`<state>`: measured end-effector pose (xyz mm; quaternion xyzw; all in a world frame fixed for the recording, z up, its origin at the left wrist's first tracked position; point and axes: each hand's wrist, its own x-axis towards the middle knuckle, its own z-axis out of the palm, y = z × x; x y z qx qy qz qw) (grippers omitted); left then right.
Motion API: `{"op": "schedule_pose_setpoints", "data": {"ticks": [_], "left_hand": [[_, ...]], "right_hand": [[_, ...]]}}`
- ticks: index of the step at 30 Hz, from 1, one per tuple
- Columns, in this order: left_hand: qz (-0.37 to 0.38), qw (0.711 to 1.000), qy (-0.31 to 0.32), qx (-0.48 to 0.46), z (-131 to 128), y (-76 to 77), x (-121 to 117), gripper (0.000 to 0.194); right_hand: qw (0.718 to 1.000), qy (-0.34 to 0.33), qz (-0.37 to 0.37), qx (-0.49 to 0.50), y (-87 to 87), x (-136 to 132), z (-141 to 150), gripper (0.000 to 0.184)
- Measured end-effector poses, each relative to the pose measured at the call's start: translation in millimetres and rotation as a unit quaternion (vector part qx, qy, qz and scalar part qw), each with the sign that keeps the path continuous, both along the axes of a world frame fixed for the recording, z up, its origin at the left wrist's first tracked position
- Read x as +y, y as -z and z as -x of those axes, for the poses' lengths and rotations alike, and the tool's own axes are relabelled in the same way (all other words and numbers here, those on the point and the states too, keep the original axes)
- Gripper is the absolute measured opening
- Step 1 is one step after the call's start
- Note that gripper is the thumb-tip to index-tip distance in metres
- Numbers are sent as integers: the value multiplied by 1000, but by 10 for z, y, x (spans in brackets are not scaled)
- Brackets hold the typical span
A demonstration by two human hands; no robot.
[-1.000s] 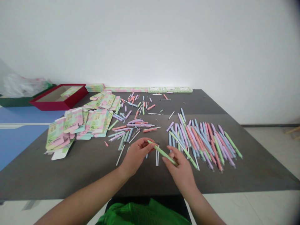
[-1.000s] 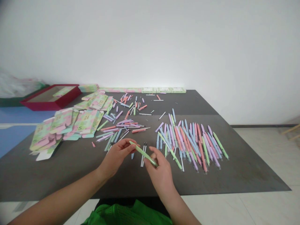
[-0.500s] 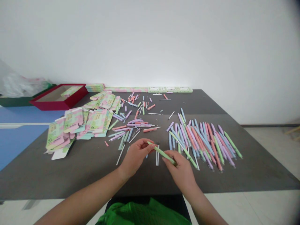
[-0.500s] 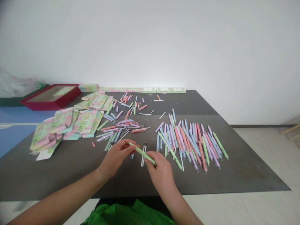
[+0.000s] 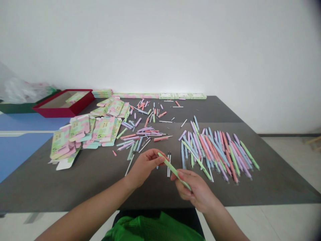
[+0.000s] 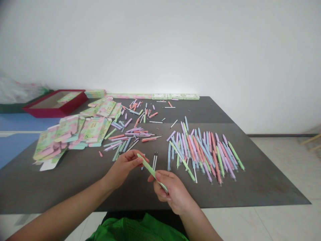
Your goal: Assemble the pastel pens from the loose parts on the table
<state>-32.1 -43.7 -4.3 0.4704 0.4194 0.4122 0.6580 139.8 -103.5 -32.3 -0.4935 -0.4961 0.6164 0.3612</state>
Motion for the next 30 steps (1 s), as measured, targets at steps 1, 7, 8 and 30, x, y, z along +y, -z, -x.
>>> {"op": "schedule_pose_setpoints", "data": {"ticks": [1,7,8,30], "left_hand": [[0,1000,-4,3,3,1,-1,16],[-6,999,-23,28,-8,13,-21,17],[-9,1000,-11,18,-6,14,-23,17],[-9,1000,11,25,-14,45,-2,16]], "right_hand": [[999,23,-17,-19,3,1,2,33],[988,95,-100,-63,40,19,21,25],[998,52,-43,-5,46,12,24,30],[992,43,62,100,55,28,43,30]]}}
